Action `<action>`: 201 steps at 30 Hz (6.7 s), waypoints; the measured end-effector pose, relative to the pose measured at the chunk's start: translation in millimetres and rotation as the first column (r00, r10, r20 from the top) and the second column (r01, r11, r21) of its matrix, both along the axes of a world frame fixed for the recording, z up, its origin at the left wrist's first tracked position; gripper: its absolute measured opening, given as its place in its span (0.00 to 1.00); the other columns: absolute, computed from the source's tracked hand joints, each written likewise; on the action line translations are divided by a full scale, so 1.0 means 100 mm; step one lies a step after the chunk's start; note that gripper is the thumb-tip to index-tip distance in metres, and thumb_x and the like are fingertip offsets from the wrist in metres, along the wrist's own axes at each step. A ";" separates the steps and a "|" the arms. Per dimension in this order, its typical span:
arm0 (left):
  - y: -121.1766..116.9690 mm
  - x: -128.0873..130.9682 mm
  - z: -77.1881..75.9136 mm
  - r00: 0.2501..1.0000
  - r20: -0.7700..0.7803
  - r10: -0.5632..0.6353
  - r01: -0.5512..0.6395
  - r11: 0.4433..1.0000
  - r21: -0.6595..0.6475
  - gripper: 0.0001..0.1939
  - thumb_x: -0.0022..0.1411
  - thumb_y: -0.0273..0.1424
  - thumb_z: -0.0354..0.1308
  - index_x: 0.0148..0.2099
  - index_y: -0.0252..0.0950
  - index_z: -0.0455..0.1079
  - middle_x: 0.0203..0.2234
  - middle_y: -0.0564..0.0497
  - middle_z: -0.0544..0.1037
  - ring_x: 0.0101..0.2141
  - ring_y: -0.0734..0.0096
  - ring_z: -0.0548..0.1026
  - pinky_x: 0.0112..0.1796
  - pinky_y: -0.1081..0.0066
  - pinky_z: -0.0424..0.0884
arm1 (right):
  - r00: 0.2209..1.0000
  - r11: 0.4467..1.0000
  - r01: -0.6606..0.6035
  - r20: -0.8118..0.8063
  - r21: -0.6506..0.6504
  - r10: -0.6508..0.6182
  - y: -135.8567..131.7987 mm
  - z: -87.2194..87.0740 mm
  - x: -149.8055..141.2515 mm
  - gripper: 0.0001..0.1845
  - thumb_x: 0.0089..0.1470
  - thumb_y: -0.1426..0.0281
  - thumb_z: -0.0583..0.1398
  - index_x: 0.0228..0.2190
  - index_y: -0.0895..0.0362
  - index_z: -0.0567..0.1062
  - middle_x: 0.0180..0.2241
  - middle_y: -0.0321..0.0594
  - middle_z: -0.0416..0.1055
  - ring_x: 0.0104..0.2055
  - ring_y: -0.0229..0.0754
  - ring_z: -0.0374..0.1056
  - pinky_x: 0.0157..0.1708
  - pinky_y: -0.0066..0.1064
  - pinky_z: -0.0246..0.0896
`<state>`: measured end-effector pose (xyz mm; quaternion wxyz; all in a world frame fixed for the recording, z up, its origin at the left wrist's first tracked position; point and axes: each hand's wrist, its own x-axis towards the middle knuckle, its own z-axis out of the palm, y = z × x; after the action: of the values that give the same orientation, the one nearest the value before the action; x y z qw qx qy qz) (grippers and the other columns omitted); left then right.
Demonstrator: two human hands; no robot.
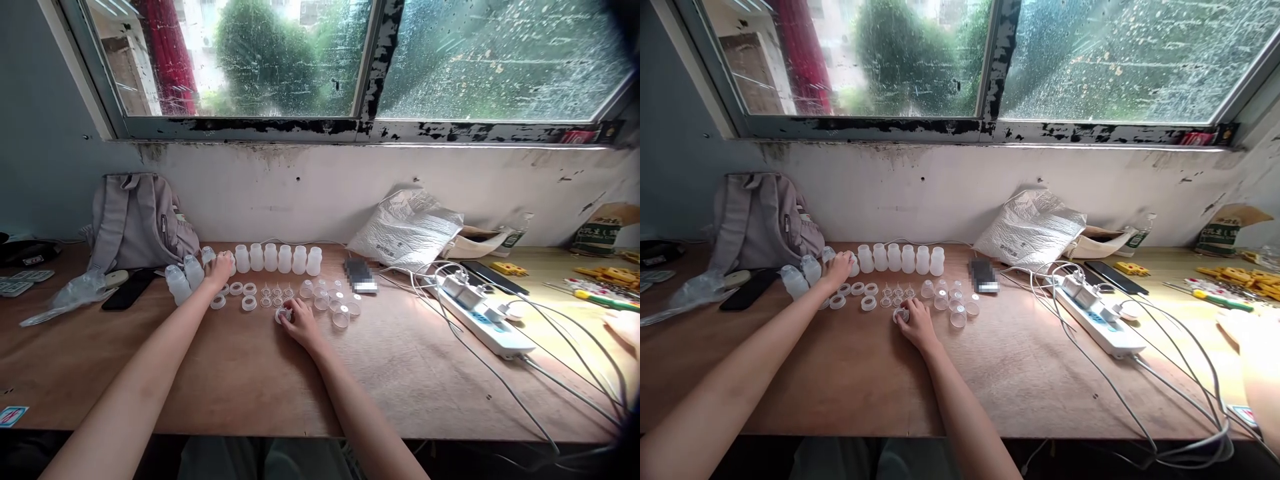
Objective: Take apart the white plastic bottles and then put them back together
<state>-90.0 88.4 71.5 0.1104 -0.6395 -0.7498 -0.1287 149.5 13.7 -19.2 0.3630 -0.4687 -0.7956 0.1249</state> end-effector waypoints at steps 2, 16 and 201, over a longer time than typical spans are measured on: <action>-0.13 0.04 0.02 0.999 -0.020 -0.043 0.045 0.993 0.110 0.14 0.58 0.34 0.42 0.40 0.34 0.65 0.39 0.40 0.66 0.36 0.56 0.69 0.31 0.64 0.65 | 1.000 1.000 0.000 -0.005 0.002 0.000 0.00 -0.01 0.00 0.07 0.47 0.67 0.55 0.32 0.54 0.65 0.34 0.39 0.65 0.39 0.42 0.61 0.37 0.32 0.52; -0.92 0.96 -0.67 0.645 0.293 -0.706 0.513 0.684 0.519 0.18 0.52 0.32 0.53 0.46 0.38 0.56 0.44 0.44 0.64 0.44 0.64 0.66 0.43 0.64 0.65 | 0.918 0.992 0.121 -0.384 0.034 -0.099 0.00 0.07 0.01 0.08 0.48 0.66 0.54 0.32 0.57 0.66 0.31 0.40 0.65 0.30 0.38 0.62 0.32 0.31 0.60; -1.21 0.98 -0.66 0.380 0.659 -0.649 0.388 0.759 0.523 0.08 0.54 0.32 0.50 0.33 0.36 0.69 0.27 0.49 0.72 0.30 0.68 0.70 0.33 0.71 0.65 | 0.822 0.978 0.167 -0.529 -0.128 -0.210 -0.20 0.13 0.17 0.15 0.53 0.65 0.45 0.17 0.54 0.57 0.15 0.31 0.54 0.18 0.36 0.51 0.20 0.28 0.44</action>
<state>8.4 -33.0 5.2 -0.2025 -0.6862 -0.4432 -0.5400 166.1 -5.9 -5.7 0.5646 -0.5042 -0.6056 0.2455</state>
